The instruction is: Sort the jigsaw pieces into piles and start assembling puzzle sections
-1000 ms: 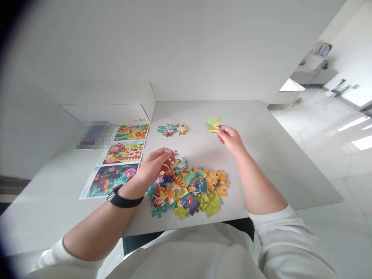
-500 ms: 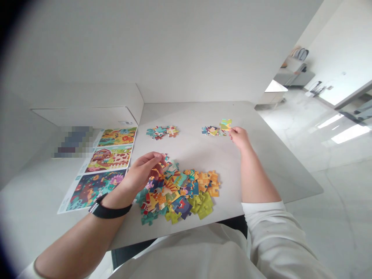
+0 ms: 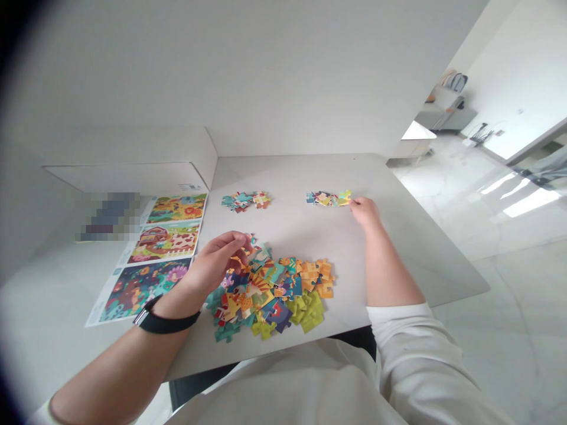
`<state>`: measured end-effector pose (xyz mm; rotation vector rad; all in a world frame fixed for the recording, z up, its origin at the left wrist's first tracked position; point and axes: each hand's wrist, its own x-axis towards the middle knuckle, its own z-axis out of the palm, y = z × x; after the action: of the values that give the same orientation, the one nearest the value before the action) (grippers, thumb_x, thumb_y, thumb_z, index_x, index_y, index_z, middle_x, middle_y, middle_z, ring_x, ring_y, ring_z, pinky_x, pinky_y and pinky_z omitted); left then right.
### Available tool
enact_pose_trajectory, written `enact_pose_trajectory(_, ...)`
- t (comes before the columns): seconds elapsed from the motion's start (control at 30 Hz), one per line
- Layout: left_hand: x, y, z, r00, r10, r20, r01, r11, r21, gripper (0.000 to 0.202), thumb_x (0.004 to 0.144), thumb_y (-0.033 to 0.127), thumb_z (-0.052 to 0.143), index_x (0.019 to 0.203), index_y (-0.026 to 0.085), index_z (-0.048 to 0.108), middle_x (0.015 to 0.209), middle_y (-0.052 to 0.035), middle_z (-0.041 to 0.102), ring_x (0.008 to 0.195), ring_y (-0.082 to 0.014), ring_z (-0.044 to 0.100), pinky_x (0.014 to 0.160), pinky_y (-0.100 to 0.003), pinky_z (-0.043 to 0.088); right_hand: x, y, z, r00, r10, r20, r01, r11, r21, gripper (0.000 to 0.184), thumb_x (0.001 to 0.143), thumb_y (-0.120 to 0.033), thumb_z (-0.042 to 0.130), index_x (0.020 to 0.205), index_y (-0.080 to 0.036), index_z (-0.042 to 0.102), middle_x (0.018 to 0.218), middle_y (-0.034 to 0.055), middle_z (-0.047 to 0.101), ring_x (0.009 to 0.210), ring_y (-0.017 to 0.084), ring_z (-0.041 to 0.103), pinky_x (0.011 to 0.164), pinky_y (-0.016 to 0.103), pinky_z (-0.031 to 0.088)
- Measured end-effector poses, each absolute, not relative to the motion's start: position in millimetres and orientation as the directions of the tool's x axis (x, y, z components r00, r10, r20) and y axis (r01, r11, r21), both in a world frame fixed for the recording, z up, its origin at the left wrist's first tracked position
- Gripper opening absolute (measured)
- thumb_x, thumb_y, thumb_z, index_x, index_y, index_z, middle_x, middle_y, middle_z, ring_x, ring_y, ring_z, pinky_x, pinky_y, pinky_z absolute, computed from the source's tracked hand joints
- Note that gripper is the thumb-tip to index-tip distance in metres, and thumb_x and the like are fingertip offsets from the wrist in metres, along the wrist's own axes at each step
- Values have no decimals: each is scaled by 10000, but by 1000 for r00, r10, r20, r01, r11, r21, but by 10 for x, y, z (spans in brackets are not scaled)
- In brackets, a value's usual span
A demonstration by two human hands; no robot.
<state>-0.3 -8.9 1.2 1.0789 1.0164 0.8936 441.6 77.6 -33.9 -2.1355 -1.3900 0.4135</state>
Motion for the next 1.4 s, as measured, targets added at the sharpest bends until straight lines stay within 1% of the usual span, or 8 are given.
enact_pose_trajectory(0.2, 4, -99, 16, 290, 933, -211, -75, 242, 967, 433, 851, 586, 826, 939, 182, 695, 919, -43, 720, 616, -107, 619, 448, -194, 482, 4328, 767, -298, 504, 864, -7, 736, -433, -520, 303, 961, -405, 693, 767, -180, 754, 662, 81, 716, 626, 201, 627, 616, 308, 428)
enact_pose_trajectory(0.33, -10, -93, 27, 285, 939, -194, -78, 224, 971, 424, 863, 581, 815, 947, 184, 692, 928, -44, 721, 615, -104, 626, 450, -191, 479, 4186, 699, -171, 478, 870, 123, 812, -384, -439, 229, 936, -381, 713, 808, -200, 769, 828, 123, 787, 793, 250, 678, 691, 333, 428)
enact_pose_trajectory(0.43, -25, -87, 51, 265, 948, -176, -94, 207, 974, 412, 867, 561, 815, 992, 192, 681, 924, -34, 715, 616, -105, 641, 453, -187, 481, 3913, 603, -98, 273, 950, 151, 824, -151, -546, 221, 932, -415, 695, 910, -216, 789, 893, 84, 806, 803, 229, 681, 713, 322, 457)
enact_pose_trajectory(0.53, -27, -80, 74, 231, 958, -171, -110, 200, 974, 406, 857, 536, 821, 1019, 196, 669, 929, -26, 706, 605, -102, 644, 435, -186, 473, 3515, 446, -69, -120, 991, 55, 716, 125, -686, 254, 876, -471, 752, 941, -231, 805, 892, 53, 806, 793, 218, 691, 736, 326, 502)
enact_pose_trajectory(0.73, -13, -66, 67, 234, 958, -164, -110, 193, 975, 370, 870, 503, 801, 1014, 192, 664, 915, -20, 698, 576, -88, 627, 421, -178, 459, 2944, 135, -109, -540, 808, -236, 660, 231, -715, 214, 737, -408, 908, 906, -293, 843, 781, -3, 799, 668, 196, 684, 624, 307, 477)
enact_pose_trajectory(1.03, -22, -68, 48, 264, 951, -164, -101, 196, 975, 369, 872, 501, 797, 1025, 191, 669, 930, -26, 697, 590, -90, 639, 423, -183, 467, 3137, 309, -240, -391, 904, -172, 611, 115, -783, 181, 799, -426, 841, 894, -274, 820, 840, 10, 816, 788, 226, 738, 721, 332, 544)
enact_pose_trajectory(1.17, -20, -57, 11, 281, 948, -148, -80, 177, 981, 364, 880, 497, 797, 1043, 195, 676, 919, -22, 694, 596, -99, 646, 426, -191, 484, 3117, 300, -177, -324, 938, -125, 560, 84, -825, 223, 830, -463, 814, 909, -255, 800, 839, 24, 804, 736, 212, 719, 676, 327, 534)
enact_pose_trajectory(1.4, -11, -58, -4, 308, 940, -146, -46, 168, 985, 371, 880, 498, 807, 1055, 197, 678, 922, -31, 709, 601, -102, 647, 433, -192, 494, 2962, 214, -42, -358, 907, -222, 420, -56, -906, 348, 844, -528, 816, 977, -223, 711, 784, 14, 768, 623, 177, 680, 586, 296, 498)
